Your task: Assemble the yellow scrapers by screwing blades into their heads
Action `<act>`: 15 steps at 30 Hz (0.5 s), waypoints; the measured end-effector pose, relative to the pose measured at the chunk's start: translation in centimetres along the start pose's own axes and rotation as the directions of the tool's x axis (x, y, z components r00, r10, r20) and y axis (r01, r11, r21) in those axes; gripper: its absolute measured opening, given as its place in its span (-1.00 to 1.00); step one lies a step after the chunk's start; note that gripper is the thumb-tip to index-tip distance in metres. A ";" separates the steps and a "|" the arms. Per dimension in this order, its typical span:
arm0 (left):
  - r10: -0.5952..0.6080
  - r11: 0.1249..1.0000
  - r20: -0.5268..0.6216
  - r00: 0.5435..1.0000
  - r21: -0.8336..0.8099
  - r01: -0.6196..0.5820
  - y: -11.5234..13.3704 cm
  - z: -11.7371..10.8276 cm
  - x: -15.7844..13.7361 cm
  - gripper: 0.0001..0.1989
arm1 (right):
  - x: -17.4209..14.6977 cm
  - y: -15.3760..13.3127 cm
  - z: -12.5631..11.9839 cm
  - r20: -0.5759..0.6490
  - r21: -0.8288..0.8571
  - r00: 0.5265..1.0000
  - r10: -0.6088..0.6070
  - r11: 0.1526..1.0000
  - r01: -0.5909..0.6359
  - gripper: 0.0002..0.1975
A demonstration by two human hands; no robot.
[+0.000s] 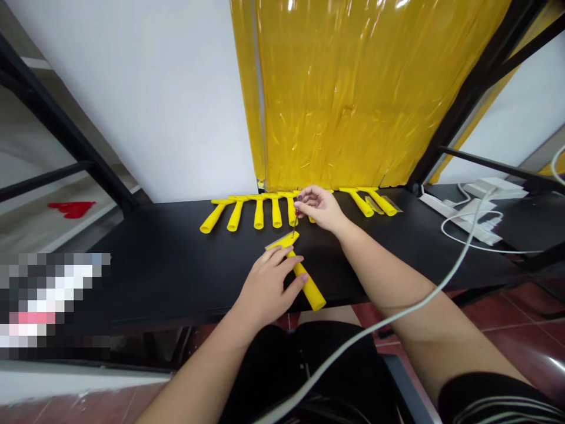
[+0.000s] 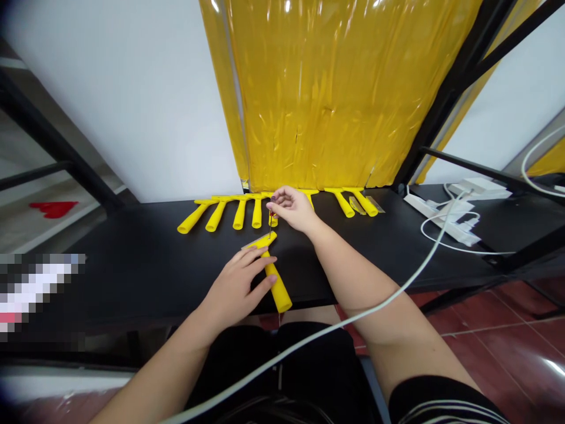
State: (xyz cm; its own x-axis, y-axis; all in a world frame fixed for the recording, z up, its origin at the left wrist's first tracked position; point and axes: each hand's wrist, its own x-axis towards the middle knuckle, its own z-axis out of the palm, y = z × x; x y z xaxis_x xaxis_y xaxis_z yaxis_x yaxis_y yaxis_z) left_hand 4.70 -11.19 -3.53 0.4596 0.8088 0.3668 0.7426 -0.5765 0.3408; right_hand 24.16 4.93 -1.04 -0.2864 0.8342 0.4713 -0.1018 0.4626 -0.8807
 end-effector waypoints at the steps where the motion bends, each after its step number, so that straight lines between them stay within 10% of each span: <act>1: -0.006 1.000 0.009 1.000 -0.001 0.006 -0.1 0.2 0.0 -0.61 | 0.0 0.0 0.0 0.003 -0.007 1.000 -0.002 1.000 0.002 -0.52; 15: -0.046 0.997 -0.017 0.999 -0.061 0.045 -0.1 0.0 0.1 -0.72 | -0.2 -0.1 0.1 0.008 -0.060 1.000 -0.012 0.998 0.012 -0.53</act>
State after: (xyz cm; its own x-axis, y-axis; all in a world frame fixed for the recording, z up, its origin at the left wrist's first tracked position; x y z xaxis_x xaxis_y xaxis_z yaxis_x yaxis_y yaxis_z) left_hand 4.66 -11.02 -3.49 0.4164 0.8327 0.3651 0.7314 -0.5453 0.4095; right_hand 24.10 4.69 -1.08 -0.2932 0.8261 0.4813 -0.0476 0.4902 -0.8703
